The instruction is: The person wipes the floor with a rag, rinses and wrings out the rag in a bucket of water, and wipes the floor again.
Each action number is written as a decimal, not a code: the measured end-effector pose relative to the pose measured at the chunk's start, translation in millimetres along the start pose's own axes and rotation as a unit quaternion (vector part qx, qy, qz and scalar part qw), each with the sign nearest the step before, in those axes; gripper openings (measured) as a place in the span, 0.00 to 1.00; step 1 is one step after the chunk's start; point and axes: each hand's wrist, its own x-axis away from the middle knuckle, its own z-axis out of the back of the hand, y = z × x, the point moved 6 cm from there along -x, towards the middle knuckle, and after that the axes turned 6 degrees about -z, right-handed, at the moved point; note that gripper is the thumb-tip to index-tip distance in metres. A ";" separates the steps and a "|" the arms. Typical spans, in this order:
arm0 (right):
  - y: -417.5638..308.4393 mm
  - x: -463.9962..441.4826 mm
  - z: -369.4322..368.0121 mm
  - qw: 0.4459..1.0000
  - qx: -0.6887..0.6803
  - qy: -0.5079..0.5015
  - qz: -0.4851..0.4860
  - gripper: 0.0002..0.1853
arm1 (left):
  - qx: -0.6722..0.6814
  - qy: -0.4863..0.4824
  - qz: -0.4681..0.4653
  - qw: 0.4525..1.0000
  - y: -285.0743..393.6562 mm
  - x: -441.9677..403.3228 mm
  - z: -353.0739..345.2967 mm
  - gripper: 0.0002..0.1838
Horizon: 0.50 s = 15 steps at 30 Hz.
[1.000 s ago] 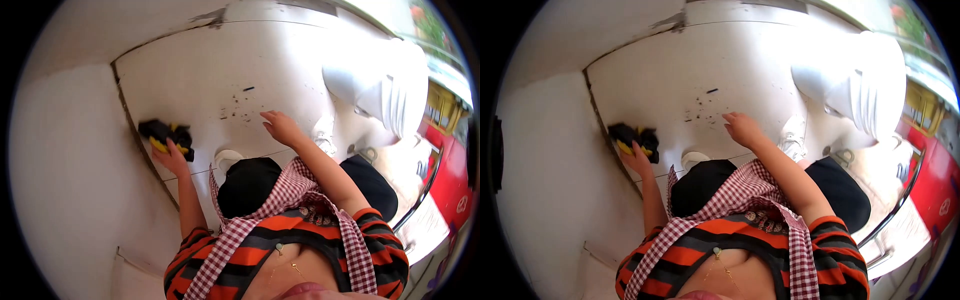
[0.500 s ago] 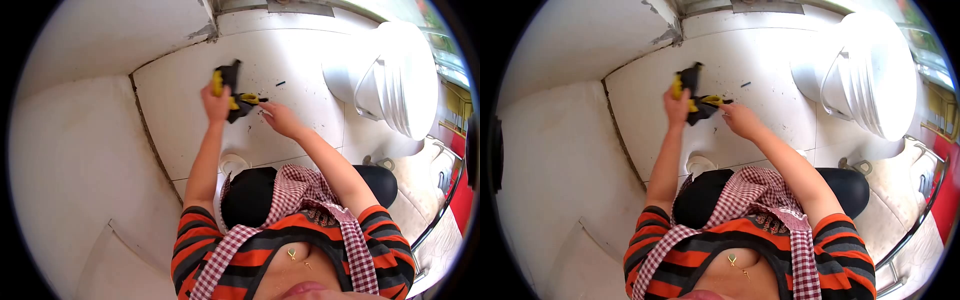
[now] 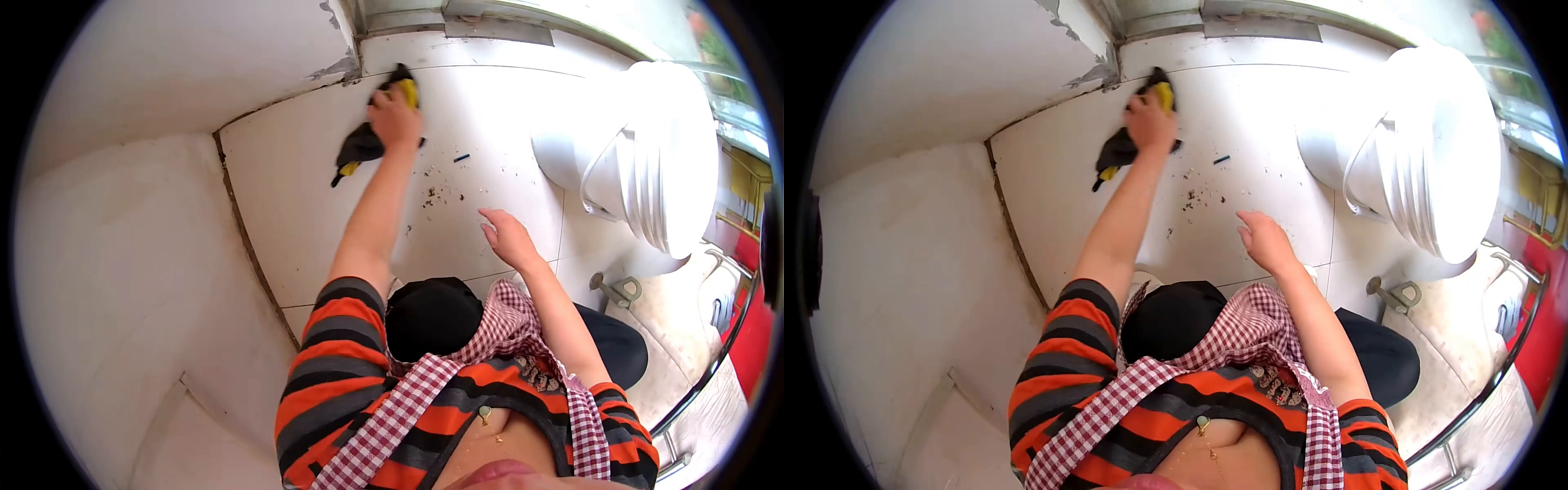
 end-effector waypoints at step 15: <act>2.1 -11.7 18.2 0.999 -0.008 0.045 0.009 0.16 | -0.081 0.092 0.286 0.950 -190.3 82.7 48.9 0.31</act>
